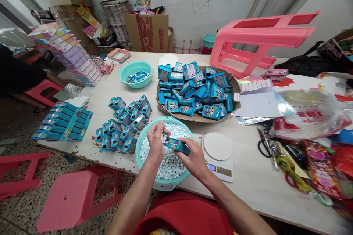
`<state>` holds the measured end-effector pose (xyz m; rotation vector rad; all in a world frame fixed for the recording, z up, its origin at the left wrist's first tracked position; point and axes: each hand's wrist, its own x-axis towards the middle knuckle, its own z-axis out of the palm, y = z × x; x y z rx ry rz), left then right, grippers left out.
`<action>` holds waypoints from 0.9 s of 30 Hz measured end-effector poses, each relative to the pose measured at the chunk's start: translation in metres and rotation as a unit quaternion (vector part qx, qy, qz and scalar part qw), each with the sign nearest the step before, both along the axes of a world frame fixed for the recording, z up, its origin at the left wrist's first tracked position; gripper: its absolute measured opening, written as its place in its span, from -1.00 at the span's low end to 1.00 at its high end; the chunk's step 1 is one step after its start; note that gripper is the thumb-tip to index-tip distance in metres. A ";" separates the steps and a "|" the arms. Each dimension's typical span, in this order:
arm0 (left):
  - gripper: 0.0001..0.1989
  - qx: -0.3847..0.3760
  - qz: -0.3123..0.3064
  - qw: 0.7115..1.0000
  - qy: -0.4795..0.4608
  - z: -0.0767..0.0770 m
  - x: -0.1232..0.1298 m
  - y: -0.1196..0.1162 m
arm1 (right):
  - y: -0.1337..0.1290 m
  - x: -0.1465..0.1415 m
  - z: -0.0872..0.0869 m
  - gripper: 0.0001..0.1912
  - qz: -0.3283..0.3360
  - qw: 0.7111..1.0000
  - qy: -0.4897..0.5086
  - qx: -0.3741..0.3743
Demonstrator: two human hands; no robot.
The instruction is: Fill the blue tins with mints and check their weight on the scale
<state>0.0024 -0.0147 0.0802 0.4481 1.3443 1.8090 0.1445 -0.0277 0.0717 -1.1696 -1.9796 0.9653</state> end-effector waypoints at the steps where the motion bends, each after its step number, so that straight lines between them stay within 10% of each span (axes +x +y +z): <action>1: -0.70 -0.005 -0.001 1.000 0.004 0.000 0.000 0.001 | 0.000 -0.001 0.000 -0.67 0.002 1.000 -0.001 0.001; 10: -0.73 -0.009 0.040 0.999 -0.027 0.016 0.002 0.000 | 0.003 -0.003 0.003 -0.68 0.002 1.000 0.018 -0.004; 22: -0.72 0.013 -0.083 0.995 -0.056 0.017 0.002 0.006 | 0.011 0.000 -0.001 -0.69 -0.006 0.998 0.050 -0.048; 27: -0.73 -0.030 -0.032 0.992 0.117 -0.020 -0.025 0.019 | 0.014 0.031 0.001 -0.66 -0.031 0.989 0.103 -0.102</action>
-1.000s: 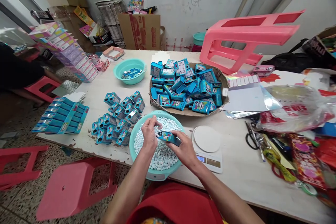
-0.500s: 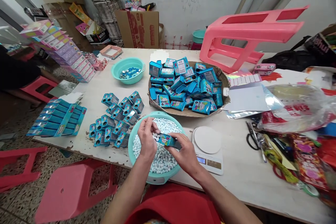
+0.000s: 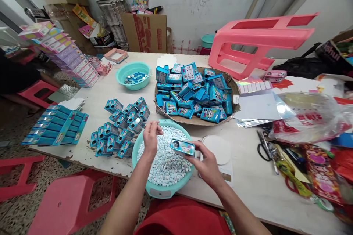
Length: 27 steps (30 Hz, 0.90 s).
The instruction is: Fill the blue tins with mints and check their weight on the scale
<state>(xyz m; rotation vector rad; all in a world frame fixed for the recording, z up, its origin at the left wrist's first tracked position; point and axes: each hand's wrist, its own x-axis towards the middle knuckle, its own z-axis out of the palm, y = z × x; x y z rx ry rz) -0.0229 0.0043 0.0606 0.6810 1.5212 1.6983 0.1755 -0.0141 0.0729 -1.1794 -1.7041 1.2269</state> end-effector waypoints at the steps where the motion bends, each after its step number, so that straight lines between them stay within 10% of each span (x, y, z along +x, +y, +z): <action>1: -0.75 -0.029 -0.020 0.997 0.071 -0.014 -0.003 0.003 | 0.001 0.007 0.001 -0.67 -0.012 1.000 0.000 0.005; 6: -0.74 -0.155 -0.208 0.873 0.413 -0.074 0.018 -0.003 | 0.002 0.019 0.007 -0.69 -0.034 0.999 -0.017 0.025; 11: -0.70 -0.232 -0.236 0.750 0.573 -0.087 0.024 -0.030 | 0.001 0.013 0.007 -0.70 -0.033 0.999 -0.025 0.025; 14: -0.80 -0.224 -0.192 0.783 0.548 -0.095 0.007 -0.037 | -0.001 0.012 0.001 -0.68 -0.032 0.999 -0.035 0.013; 20: -0.80 -0.189 -0.020 0.966 0.173 -0.082 -0.007 -0.034 | -0.003 0.009 -0.009 -0.69 -0.017 0.997 -0.070 0.008; 27: -0.72 -0.028 -0.013 0.980 -0.195 -0.005 0.011 -0.035 | -0.008 -0.013 -0.014 -0.70 0.068 0.986 -0.142 0.060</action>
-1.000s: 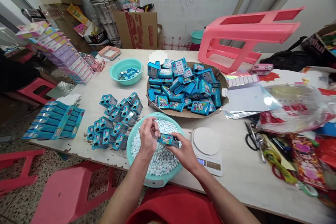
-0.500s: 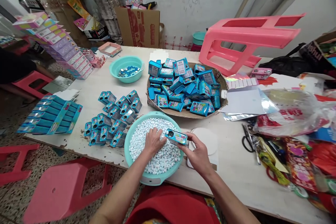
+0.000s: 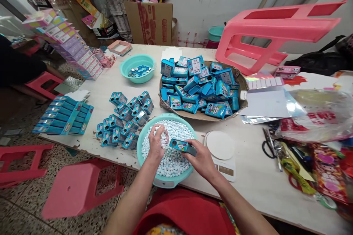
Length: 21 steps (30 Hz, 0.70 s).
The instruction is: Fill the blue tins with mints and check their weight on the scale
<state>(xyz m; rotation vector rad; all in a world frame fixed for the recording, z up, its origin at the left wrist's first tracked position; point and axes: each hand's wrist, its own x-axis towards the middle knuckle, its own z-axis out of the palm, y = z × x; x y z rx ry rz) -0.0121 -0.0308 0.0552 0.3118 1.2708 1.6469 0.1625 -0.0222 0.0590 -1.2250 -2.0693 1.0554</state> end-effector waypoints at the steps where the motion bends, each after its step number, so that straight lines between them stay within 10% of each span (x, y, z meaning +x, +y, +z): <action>1: -0.73 0.019 0.007 1.000 -0.018 0.006 0.002 0.000 | -0.001 -0.004 0.000 -0.71 0.007 1.000 -0.009 0.006; 21: -0.69 0.024 0.082 0.995 -0.045 0.022 0.010 0.017 | 0.001 -0.014 0.014 -0.69 -0.006 0.999 -0.016 0.033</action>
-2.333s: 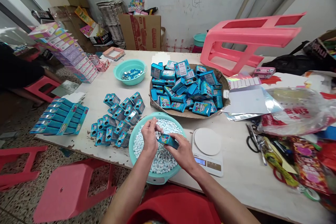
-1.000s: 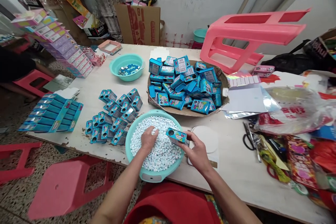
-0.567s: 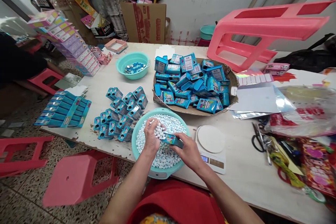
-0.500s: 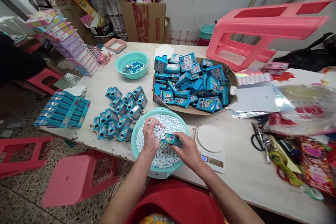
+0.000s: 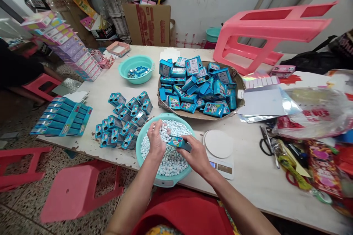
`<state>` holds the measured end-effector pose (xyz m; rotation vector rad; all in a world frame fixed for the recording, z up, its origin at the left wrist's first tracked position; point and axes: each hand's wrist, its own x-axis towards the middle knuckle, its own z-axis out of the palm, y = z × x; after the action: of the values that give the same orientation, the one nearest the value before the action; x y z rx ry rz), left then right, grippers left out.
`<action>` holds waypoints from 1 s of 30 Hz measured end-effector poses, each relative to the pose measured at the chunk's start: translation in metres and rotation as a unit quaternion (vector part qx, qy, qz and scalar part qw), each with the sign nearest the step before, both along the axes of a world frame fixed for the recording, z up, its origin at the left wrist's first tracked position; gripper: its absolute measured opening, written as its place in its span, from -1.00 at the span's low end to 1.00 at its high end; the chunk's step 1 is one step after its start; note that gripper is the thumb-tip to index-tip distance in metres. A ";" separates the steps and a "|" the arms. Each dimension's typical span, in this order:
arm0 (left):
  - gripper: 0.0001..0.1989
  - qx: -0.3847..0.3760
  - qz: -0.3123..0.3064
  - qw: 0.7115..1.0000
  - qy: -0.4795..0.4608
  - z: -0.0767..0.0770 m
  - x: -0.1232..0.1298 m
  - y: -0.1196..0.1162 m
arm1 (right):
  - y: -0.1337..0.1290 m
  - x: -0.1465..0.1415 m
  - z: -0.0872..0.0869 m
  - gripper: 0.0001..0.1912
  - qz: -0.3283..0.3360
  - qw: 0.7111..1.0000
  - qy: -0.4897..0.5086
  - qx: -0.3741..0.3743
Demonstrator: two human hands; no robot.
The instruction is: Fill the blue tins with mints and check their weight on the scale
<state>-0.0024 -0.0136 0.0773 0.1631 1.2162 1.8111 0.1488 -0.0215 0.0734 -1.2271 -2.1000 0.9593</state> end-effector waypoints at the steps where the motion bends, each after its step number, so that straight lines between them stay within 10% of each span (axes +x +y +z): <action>1: -0.68 0.002 -0.002 1.000 0.002 0.001 0.000 0.000 | 0.000 0.000 0.000 -0.69 -0.002 1.000 -0.002 0.001; 30: -0.59 0.035 0.015 0.997 0.063 0.013 0.005 0.008 | 0.001 -0.004 0.010 -0.72 -0.023 0.997 0.074 -0.025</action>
<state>0.0022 -0.0055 0.0901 0.3041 1.2476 1.8947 0.1444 -0.0206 0.0836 -1.1850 -1.9356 1.0542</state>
